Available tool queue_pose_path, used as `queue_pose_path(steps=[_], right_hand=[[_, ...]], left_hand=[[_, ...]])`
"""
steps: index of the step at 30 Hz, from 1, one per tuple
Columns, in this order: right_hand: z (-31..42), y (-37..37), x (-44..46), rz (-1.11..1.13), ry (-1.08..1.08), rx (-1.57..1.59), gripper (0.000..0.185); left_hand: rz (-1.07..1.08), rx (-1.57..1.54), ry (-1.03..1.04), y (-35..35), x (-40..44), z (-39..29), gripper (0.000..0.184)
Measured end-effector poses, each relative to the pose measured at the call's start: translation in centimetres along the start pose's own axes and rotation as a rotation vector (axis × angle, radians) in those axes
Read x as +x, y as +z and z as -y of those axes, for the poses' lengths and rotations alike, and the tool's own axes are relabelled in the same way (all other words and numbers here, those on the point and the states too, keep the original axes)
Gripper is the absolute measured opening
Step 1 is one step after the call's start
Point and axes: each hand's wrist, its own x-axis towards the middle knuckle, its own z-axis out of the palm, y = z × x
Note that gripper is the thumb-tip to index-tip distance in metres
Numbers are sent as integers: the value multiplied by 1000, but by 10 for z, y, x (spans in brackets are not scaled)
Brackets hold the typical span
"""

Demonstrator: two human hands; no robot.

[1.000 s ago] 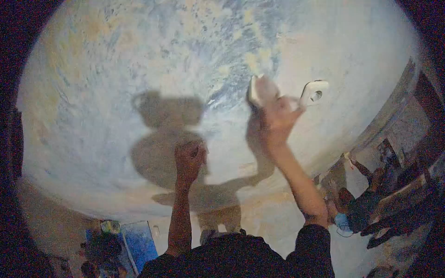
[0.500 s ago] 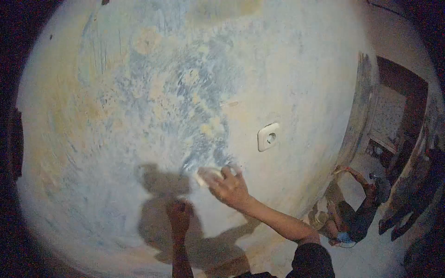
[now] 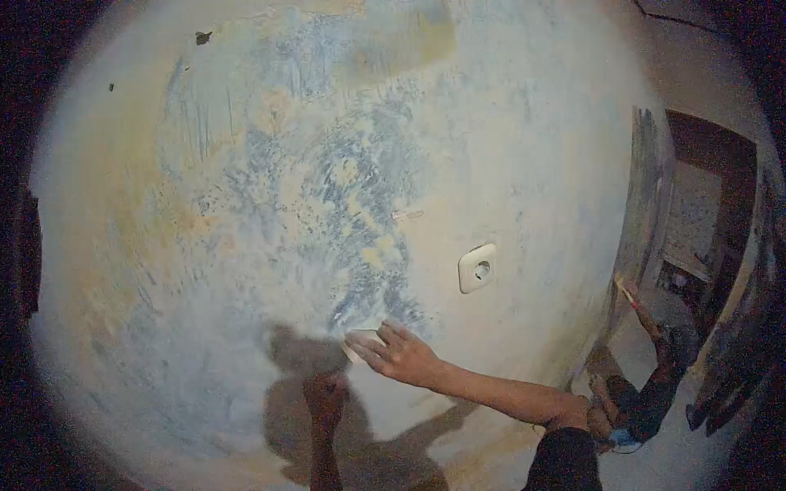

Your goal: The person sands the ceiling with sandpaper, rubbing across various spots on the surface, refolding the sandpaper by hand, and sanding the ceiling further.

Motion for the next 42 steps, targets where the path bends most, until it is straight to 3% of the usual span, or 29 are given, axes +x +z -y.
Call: queue_pose_path(steps=[1, 4, 5, 8, 9, 12, 13, 15, 17, 18, 19, 21, 22, 23, 26, 29, 30, 31, 33, 34, 37, 41, 42], right_hand=[[-4, -8, 3, -5, 0, 4, 49], [-29, -48, 33, -99, 469, -185, 51], [-23, -40, 31, -92, 464, -181, 51], [0, -13, 11, 39, 57, -61, 56], [-2, -13, 8, 39, 48, -53, 56], [-30, -28, 16, -26, 212, -171, 59], [-32, -44, 27, -41, 432, -102, 62], [-27, -31, 15, 2, 258, -216, 63], [-13, -24, 11, 109, -87, -51, 64], [-14, -18, 9, 141, -159, -106, 63], [-22, -15, 5, 141, -164, -101, 63], [-47, -15, -1, -28, 215, -114, 60], [-36, -53, 36, -71, 347, -219, 55], [-33, -43, 33, -71, 344, -218, 55], [-11, -12, 14, 27, -30, -19, 48], [-41, -29, 19, 63, 131, -241, 45], [-44, -49, 42, -126, 368, -137, 43], [-40, -46, 39, -120, 366, -132, 43], [-24, -30, 24, 41, 50, -191, 46], [-17, -20, 22, 6, -104, -15, 51], [-33, -28, 19, 43, 68, -184, 52], [-28, -30, 26, -27, 224, -160, 54], [-20, -23, 20, 35, 16, -94, 52]], left_hand=[[-84, 61, 130, -4, 2, -5, 31], [42, -103, 56, 1, 2, 13, 32], [39, -105, 48, 4, 0, 15, 32], [-48, 45, 82, 3, 2, 11, 33], [-1, -29, 65, 0, 4, 6, 33], [62, -84, -15, 1, 1, 11, 35], [111, -67, -57, 0, 1, 11, 36], [106, -76, -34, -2, 3, 5, 38], [96, -77, -1, -4, 5, 4, 39], [115, -119, -61, -1, 4, 5, 40], [134, -163, -123, 0, 2, 6, 41], [117, -103, -91, 1, 2, 8, 40], [101, -45, -50, 3, 3, 8, 40], [99, -44, -51, 1, 4, 7, 40], [86, -89, 28, -6, 9, 0, 37], [144, -158, -106, -8, 9, -3, 34], [140, -124, -65, -7, 11, 1, 33], [141, -94, -31, -6, 9, 2, 32], [156, -128, -82, -6, 8, 0, 32], [165, -166, -127, -5, 8, -1, 32], [150, -79, -18, -8, 8, -1, 32], [145, -28, -55, -7, 7, -4, 34], [149, -52, -44, -6, 9, -2, 33]])
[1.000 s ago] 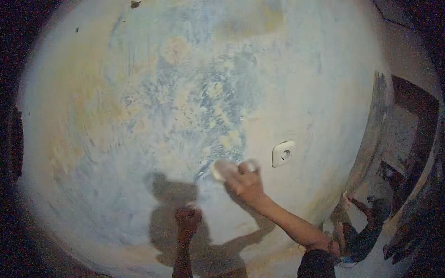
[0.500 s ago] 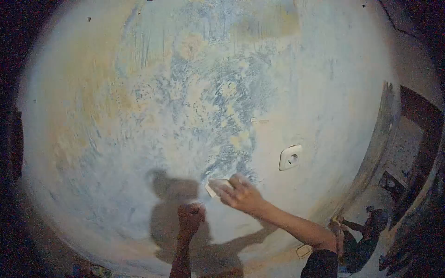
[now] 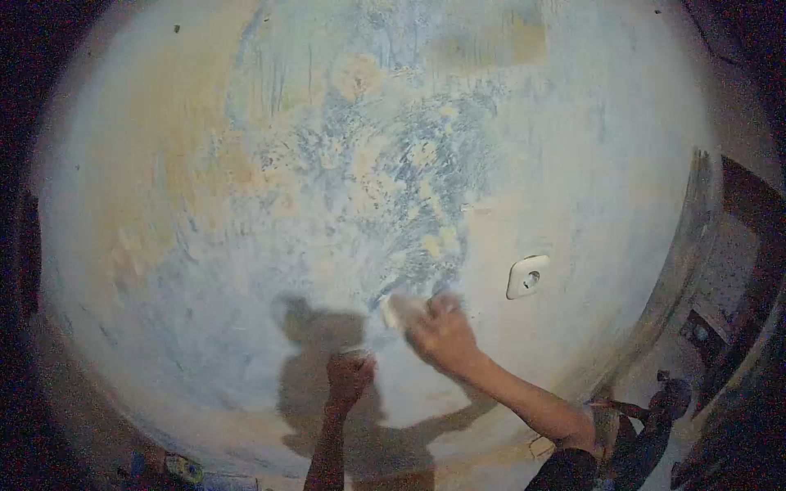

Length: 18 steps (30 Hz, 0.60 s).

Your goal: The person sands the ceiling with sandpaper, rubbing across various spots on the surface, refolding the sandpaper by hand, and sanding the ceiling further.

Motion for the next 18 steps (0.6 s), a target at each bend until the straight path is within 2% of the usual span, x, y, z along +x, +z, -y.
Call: queue_pose_path(steps=[1, 4, 6, 7, 8, 9, 10, 11, 12, 13, 14, 16, 17, 18], right_hand=[[12, 14, -13, 172, -29, 155, 48], [27, -24, 9, 275, -97, 204, 48], [21, -33, 12, 218, 216, 326, 46], [23, -34, 11, 212, 200, 336, 46], [28, -34, 9, 117, 458, 655, 43], [35, -30, 6, 23, 716, 978, 41], [44, -25, 0, -23, 823, 1126, 36], [54, -18, -7, -18, 806, 1144, 36], [64, -10, -16, 18, 941, 1310, 35], [76, -1, -28, 63, 1082, 1471, 34], [89, 14, -44, 137, 1127, 1473, 36], [119, 27, -70, 294, 1140, 1412, 39], [132, 30, -78, 366, 1109, 1350, 39], [142, 33, -81, 367, 1103, 1357, 39]], left_hand=[[3, -24, 7, 0, 0, 1, 33], [15, -147, -76, 0, -4, 0, 33], [29, -236, -112, -7, -9, -8, 32], [53, -325, -145, -12, -12, -13, 32], [29, -312, -146, -13, -17, -15, 32], [-3, -430, -257, -8, -27, -17, 27], [-34, -552, -370, -3, -40, -17, 24], [-56, -542, -374, 1, -51, -18, 24], [-65, -686, -343, 7, -62, -19, 23], [-71, -831, -311, 12, -77, -18, 30], [-86, -827, -316, 19, -93, -11, 30], [-47, -1490, -671, 42, -129, 16, 43], [-59, -1488, -668, 59, -154, 42, 43], [-69, -1657, -607, 75, -181, 74, 42]])
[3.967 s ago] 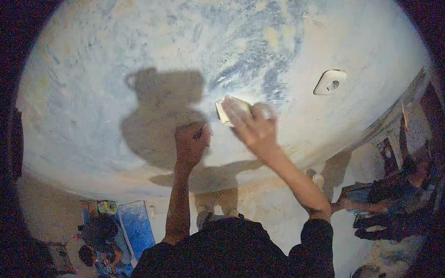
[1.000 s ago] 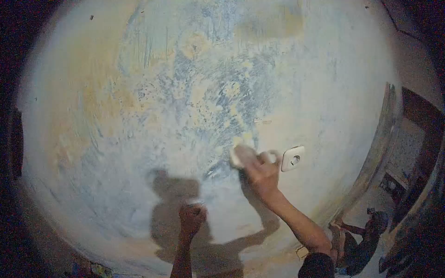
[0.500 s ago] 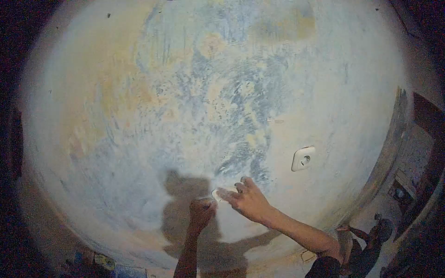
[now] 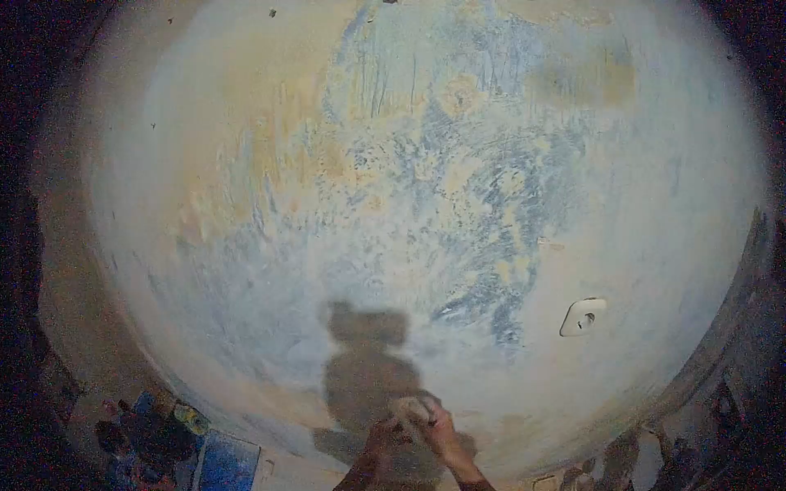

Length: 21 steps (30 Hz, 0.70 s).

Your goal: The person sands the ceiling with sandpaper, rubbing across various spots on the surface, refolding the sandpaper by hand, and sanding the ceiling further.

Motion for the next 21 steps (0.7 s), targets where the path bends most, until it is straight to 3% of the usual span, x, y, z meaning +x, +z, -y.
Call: queue_pose_path(steps=[1, 2, 3, 4, 5, 7, 8, 9, 10, 12, 14, 16, 17, 19, 21], right_hand=[[-4, 9, -5, 59, -49, -19, 39], [-5, 14, -9, 111, -96, -36, 40], [-1, 14, -11, 103, -90, -28, 40], [6, 10, -10, 177, -148, -213, 43], [17, 4, -8, 250, -207, -401, 45], [64, -10, 2, 266, -410, -965, 50], [97, -17, 9, 242, -445, -987, 53], [137, -25, 21, 213, -485, -1012, 55], [184, -31, 27, 73, -697, -1106, 54], [280, -38, 54, -130, -999, -1139, 51], [360, -50, 119, -359, -1385, -1145, 17], [452, -64, 156, -670, -1604, -1083, 20], [490, -63, 161, -662, -1604, -945, 20], [524, -67, 153, -767, -1574, -1095, 33], [547, -83, 185, -740, -1501, -1176, 30]], left_hand=[[71, -153, 9, -21, -5, 6, 40], [66, -147, 1, 2, -10, -7, 40], [-175, 359, -95, 52, -16, -30, 38], [-410, 866, -189, 79, -21, -42, 37], [-403, 870, -196, 67, -20, -39, 37], [-207, 1174, 29, 45, -19, -37, 32], [-202, 1177, 19, 48, -22, -39, 32], [-343, 767, -23, 79, -22, -55, 31], [-473, 351, -67, 96, -25, -67, 30], [-395, 487, -28, 90, -27, -75, 31], [-307, 626, 9, 89, -31, -85, 32], [-305, 630, -8, 93, -36, -94, 33], [-295, 631, -13, 93, -37, -97, 33], [-237, 607, 39, 91, -39, -99, 34], [-237, 584, -13, 95, -41, -106, 38]])
